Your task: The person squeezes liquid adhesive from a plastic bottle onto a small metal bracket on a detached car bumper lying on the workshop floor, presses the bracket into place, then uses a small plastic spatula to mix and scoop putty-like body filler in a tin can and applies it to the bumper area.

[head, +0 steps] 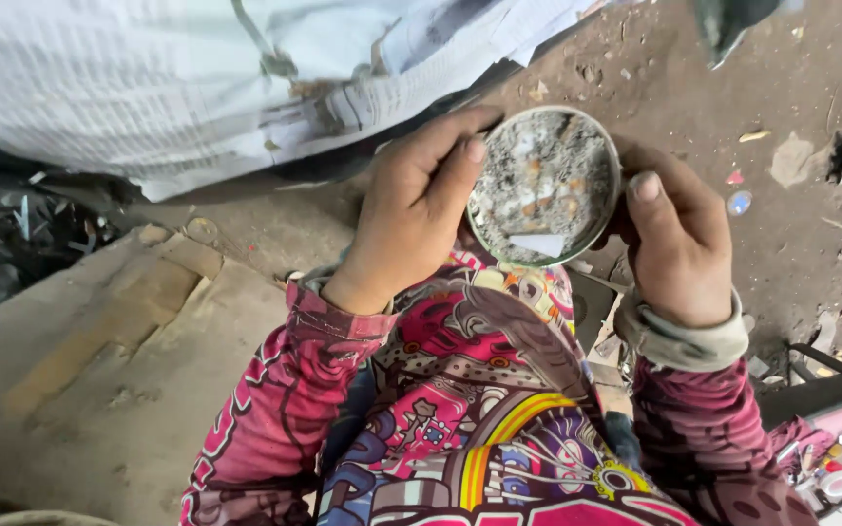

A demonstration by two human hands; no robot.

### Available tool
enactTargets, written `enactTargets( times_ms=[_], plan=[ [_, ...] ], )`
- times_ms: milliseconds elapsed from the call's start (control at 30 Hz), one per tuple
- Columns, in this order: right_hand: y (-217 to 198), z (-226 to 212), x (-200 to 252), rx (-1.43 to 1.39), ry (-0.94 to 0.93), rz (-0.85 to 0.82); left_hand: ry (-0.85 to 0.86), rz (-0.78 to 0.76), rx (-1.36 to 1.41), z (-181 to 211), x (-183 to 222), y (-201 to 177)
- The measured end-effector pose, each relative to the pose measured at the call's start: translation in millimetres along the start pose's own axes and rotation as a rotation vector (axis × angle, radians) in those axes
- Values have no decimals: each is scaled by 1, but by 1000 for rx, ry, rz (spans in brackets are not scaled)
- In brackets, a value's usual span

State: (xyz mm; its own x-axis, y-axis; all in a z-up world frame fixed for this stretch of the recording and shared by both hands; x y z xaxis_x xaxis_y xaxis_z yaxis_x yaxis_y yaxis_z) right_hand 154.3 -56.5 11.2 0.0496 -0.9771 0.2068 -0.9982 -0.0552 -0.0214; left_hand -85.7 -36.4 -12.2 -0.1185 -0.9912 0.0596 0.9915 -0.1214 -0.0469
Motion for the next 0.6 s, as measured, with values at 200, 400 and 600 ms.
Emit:
enactTargets(
  times_ms=[200,400,600],
  plan=[
    [12,-66,18,806,-500,65,65,27,-64,10,-5,3],
    [22,-80,16,1053,-611,-229,57,26,-75,17,-4,17],
    [51,-97,9,1094,-640,-246,81,-32,-59,29,-9,3]
  ],
)
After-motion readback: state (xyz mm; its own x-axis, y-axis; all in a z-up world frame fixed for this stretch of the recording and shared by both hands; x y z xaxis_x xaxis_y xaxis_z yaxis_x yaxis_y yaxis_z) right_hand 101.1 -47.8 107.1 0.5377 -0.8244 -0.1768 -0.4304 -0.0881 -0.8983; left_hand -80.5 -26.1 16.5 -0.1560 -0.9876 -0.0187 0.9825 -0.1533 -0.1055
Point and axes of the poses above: each hand's wrist, its own x-axis away from the middle knuckle, its own y-axis out of the palm, z = x × y, the point moved 4 cm from there along -x, towards the middle knuckle, and after that the axes turned 5 degrees about -y, right-handed, at the moved point
